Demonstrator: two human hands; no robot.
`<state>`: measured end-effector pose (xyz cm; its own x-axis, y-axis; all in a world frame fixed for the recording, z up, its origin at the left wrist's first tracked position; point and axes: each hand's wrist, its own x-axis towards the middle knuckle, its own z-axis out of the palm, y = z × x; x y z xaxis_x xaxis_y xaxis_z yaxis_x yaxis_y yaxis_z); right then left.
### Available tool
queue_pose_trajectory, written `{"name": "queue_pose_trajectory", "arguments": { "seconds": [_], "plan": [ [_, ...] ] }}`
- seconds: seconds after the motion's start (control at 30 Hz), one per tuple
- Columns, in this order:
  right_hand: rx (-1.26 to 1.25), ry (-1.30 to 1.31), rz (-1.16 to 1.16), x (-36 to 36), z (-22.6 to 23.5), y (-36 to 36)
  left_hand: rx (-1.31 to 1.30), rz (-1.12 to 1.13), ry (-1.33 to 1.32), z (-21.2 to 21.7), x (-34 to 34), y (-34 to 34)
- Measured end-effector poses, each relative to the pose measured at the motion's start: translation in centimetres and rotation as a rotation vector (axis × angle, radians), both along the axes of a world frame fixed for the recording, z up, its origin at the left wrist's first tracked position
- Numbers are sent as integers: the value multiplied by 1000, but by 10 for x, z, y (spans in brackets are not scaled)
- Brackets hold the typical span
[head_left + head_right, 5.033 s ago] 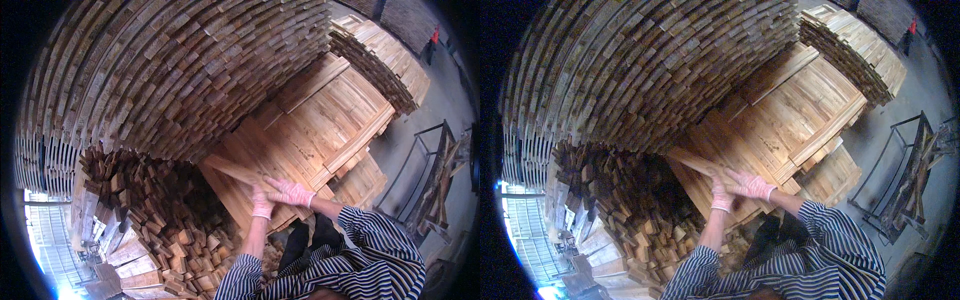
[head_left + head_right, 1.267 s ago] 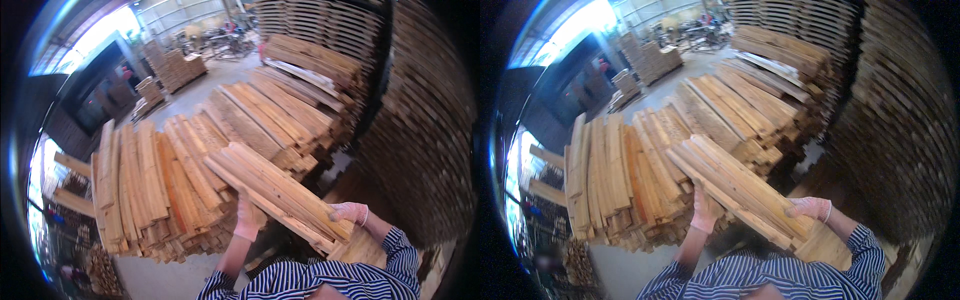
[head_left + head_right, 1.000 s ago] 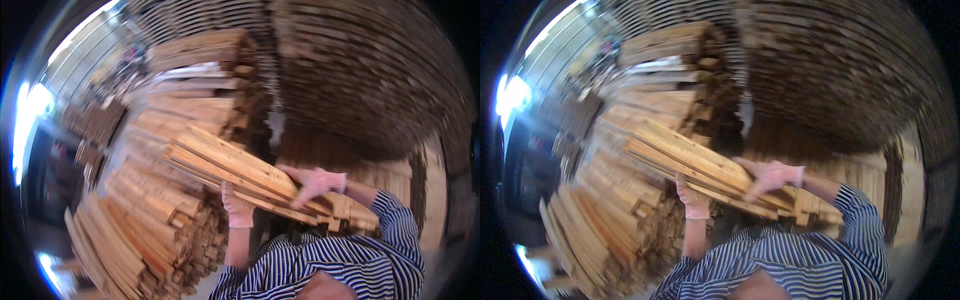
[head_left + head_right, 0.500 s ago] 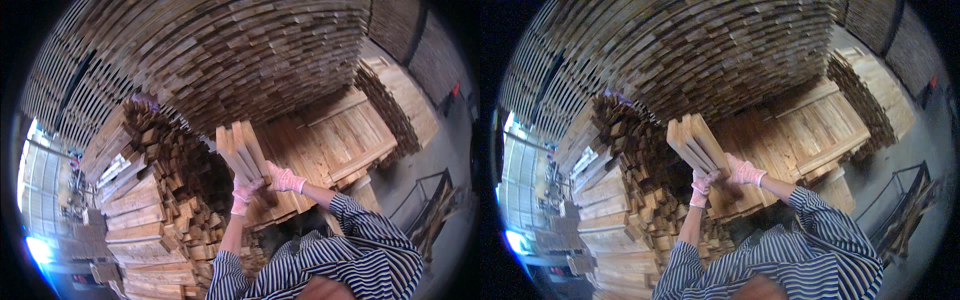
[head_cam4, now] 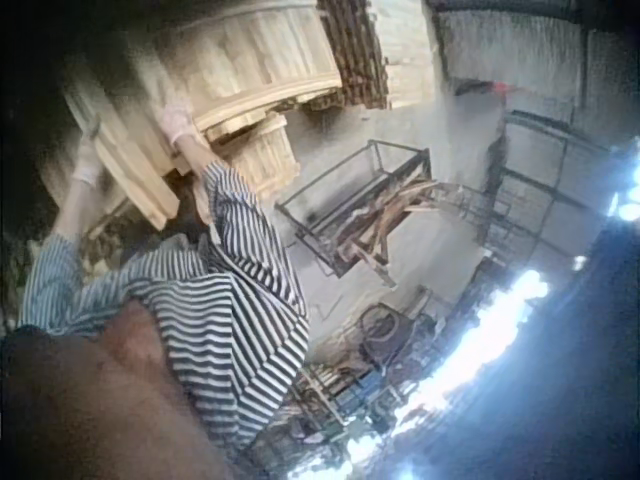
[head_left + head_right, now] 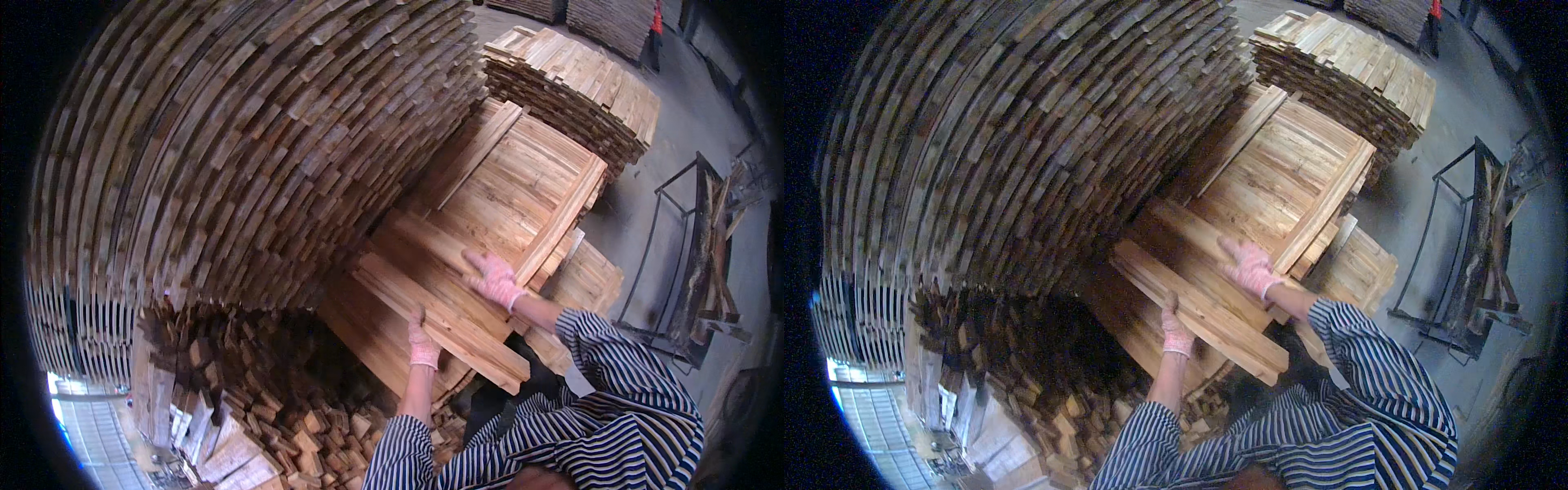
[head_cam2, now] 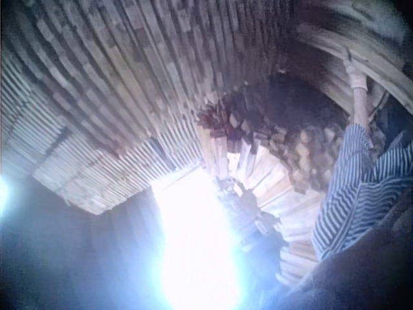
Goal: The person picks up wooden planks from a large pile and stacks them onto a growing stack. They handle the planks one by one, lifting them from the source pile and placing them in an orderly fashion on the destination stack.
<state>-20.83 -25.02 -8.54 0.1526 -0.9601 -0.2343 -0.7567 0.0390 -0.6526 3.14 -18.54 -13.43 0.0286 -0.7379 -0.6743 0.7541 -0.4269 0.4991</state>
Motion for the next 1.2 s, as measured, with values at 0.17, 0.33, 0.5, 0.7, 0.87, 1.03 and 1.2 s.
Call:
{"name": "queue_pose_trajectory", "arguments": {
  "seconds": [0.17,0.33,0.5,0.7,0.87,1.03,1.2],
  "plan": [
    [12,172,60,-27,-32,-95,69,-43,-123,-11,-29,-28],
    [9,231,225,-10,-35,-69,138,-60,74,-13,-23,-35],
    [62,-533,174,-7,-24,4,102,-117,76,11,-66,-65],
    [140,-103,112,-60,2,-63,97,-16,-87,-5,-98,-99],
    [158,180,202,-100,-15,-135,40,-36,-27,-22,-94,-108],
    [-204,248,194,-74,-34,-89,93,-54,-142,-17,-104,-113],
    [342,-295,184,-57,17,-46,75,-117,-52,11,-127,-122]
  ]
}}
